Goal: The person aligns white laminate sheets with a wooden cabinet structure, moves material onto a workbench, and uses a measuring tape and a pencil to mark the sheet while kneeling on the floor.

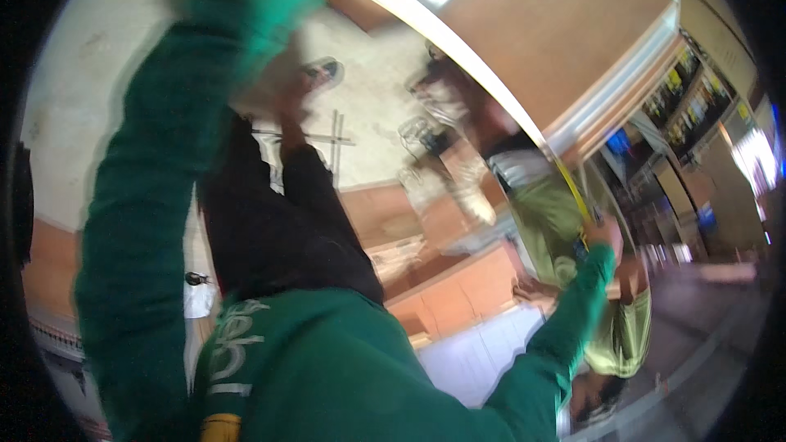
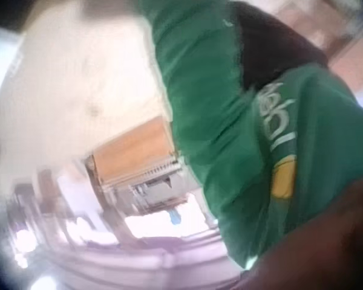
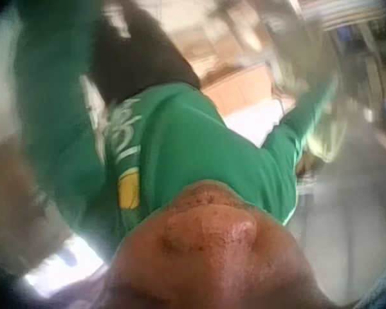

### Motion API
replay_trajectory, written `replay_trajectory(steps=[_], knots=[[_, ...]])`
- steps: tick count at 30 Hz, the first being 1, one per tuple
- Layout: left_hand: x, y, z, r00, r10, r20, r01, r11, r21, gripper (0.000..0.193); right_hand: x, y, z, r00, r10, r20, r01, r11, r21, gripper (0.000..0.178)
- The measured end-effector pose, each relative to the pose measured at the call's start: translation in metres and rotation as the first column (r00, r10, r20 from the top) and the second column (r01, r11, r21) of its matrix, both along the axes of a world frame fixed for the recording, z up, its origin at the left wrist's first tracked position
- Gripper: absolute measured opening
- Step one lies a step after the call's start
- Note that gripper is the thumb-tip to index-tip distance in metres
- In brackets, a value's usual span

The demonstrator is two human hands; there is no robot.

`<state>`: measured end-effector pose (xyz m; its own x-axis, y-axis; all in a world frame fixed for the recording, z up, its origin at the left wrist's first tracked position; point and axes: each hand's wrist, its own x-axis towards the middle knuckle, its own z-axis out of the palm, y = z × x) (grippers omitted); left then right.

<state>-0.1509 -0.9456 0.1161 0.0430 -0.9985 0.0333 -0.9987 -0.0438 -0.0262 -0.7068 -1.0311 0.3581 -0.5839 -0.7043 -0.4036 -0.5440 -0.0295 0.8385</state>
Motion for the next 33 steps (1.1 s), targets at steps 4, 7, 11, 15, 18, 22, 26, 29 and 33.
replay_trajectory(steps=[4, 7, 11, 15, 18, 22, 26, 29, 33], knots=[[-0.011, -0.005, 0.001, 0.722, 0.12, -0.681, -0.237, 0.968, -0.08, 0.049, -0.044, 0.028, 0.035, 0.96, 0.219, 0.176, -0.2, 0.972, -0.121, 0.054], [-0.019, 0.004, 0.005, 0.737, 0.085, -0.671, -0.22, 0.968, -0.119, 0.043, -0.029, 0.072, 0.035, 0.822, 0.345, 0.453, -0.144, 0.895, -0.421, 0.044], [0.006, 0.022, 0.02, 0.631, 0.032, -0.775, -0.183, 0.977, -0.108, 0.027, 0.096, 0.117, 0.047, 0.188, 0.267, 0.945, 0.566, 0.757, -0.326, 0.024], [0.014, 0.053, 0.084, 0.303, -0.346, -0.888, -0.161, 0.9, -0.406, 0.021, 0.249, 0.185, 0.041, -0.186, 0.357, 0.916, 0.708, 0.695, -0.127, 0.02], [0.02, 0.132, 0.173, -0.179, -0.295, -0.939, -0.186, 0.947, -0.262, 0.036, 0.344, 0.218, 0.018, -0.416, 0.28, 0.865, 0.76, 0.629, 0.162, 0.018], [0.052, 0.196, 0.183, -0.665, -0.059, -0.745, -0.111, 0.994, 0.02, 0.034, 0.458, 0.235, -0.013, -0.658, 0.055, 0.751, 0.507, 0.77, 0.387, 0.013], [0.11, 0.232, 0.164, -0.656, -0.067, -0.752, -0.356, 0.906, 0.23, 0.033, 0.56, 0.25, -0.025, -0.666, -0.082, 0.741, 0.167, 0.952, 0.255, 0.017], [0.164, 0.264, 0.175, -0.789, -0.146, -0.597, -0.418, 0.839, 0.347, 0.035, 0.61, 0.254, -0.03, -0.635, -0.268, 0.724, -0.018, 0.943, 0.333, 0.022], [0.24, 0.319, 0.163, -0.852, -0.449, -0.27, -0.524, 0.742, 0.419, 0.03, 0.665, 0.259, -0.011, -0.599, -0.202, 0.775, -0.071, 0.977, 0.199, 0.023]])
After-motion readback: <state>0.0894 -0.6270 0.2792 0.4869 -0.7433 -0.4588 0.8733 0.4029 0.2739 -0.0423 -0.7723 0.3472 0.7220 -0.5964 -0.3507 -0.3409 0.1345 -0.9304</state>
